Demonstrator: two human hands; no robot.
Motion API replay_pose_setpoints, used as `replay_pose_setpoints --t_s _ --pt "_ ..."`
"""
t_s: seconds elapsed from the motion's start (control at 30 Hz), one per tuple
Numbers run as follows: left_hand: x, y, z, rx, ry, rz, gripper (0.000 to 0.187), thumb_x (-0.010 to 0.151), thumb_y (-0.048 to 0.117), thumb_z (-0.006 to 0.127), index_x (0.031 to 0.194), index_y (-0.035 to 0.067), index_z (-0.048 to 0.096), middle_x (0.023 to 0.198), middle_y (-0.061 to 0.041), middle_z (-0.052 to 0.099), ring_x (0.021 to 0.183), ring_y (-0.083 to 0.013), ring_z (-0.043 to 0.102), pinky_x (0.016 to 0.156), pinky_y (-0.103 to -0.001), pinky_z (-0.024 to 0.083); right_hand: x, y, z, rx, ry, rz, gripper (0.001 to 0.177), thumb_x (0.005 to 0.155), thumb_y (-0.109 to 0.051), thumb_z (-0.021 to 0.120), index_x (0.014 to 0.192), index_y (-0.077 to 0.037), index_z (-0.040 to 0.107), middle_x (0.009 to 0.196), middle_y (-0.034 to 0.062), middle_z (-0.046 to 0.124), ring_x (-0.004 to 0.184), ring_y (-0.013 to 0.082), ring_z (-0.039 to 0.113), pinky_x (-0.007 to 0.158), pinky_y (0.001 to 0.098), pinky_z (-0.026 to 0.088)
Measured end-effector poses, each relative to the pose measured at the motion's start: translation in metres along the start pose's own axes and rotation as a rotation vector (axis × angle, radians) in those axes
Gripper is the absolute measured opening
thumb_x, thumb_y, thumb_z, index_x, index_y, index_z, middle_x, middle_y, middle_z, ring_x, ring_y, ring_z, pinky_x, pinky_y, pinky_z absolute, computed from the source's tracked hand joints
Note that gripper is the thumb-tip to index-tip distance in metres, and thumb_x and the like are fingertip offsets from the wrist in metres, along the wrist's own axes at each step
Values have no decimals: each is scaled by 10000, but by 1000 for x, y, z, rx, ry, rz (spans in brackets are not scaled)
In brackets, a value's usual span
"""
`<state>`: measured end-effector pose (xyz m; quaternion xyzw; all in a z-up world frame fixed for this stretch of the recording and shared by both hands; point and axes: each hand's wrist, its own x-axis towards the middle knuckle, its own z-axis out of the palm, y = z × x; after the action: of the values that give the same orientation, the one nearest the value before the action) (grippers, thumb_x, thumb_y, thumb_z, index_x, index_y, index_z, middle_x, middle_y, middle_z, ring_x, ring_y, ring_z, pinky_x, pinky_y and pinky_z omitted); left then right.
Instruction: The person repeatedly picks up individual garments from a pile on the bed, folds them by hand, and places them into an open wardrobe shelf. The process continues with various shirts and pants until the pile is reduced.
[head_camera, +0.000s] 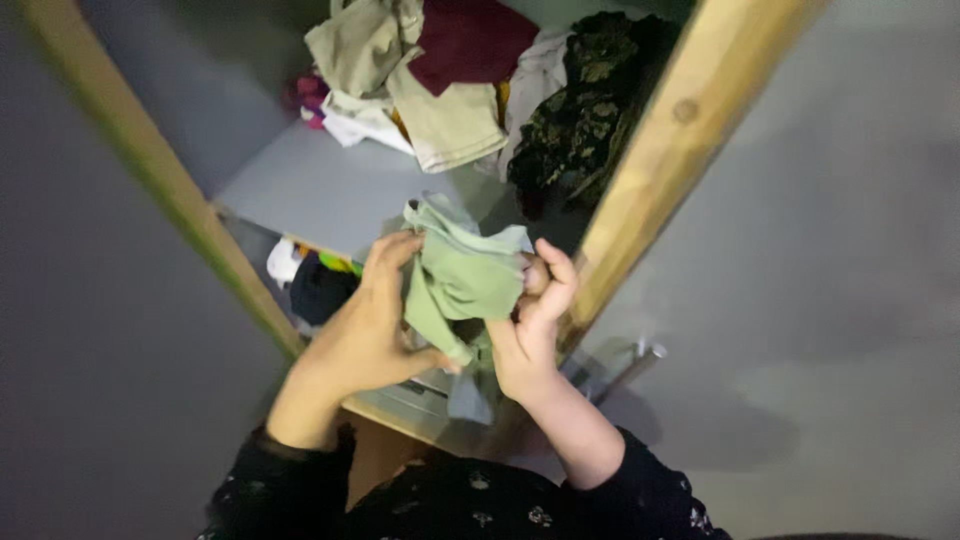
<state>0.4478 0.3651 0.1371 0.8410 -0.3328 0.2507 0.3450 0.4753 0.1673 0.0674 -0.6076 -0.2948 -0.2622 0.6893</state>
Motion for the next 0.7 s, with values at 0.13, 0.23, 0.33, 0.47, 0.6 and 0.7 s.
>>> replay_pose_setpoints --t_s 0.13,0.23,0.33,0.47,0.6,0.7 --pt "12 -52 28 -111 270 -46 1113 665 100 931 1497 4 198 1365 -242 468 1318 -353 531 1125 -434 437 21 13 18 148 -111 -28 782 1002 81 558 1585 -116 75 1495 162 404 1390 258 468 1202 412 395" --pt "22 -95 31 -239 404 -21 1061 709 40 876 1515 21 187 1312 -195 520 1252 -295 572 1121 -415 456 41 15 21 139 -175 26 920 965 89 641 1599 -147 18 1428 171 451 1274 260 591 1099 409 501" --pt "36 -124 28 -268 531 -30 962 812 37 874 1512 60 213 1292 -157 558 1207 -240 609 1084 -367 487 51 16 32 -29 -92 119 1058 900 21 773 1607 -145 4 1441 208 453 1235 261 659 1035 409 560" --pt "72 -157 17 -444 643 -13 943 827 4 860 1507 72 210 1279 -121 508 1136 -219 588 1024 -322 477 64 33 47 -361 -140 130 1421 662 -151 971 1592 -135 -103 1592 269 275 1251 351 511 1024 498 489" --pt "111 -180 1 -518 660 80 906 805 -85 821 1470 77 227 1428 -111 385 1212 -235 530 1082 -333 448 61 74 74 -393 -252 256 1555 606 -224 989 1588 -110 -212 1635 290 239 1491 408 350 1188 506 320" --pt "139 -196 -6 -519 693 124 905 812 -129 804 1479 79 228 1461 -105 355 1241 -257 493 1120 -361 419 51 106 92 -453 -314 400 1405 653 -167 975 1590 -120 -71 1622 268 329 1487 401 400 1196 467 348"
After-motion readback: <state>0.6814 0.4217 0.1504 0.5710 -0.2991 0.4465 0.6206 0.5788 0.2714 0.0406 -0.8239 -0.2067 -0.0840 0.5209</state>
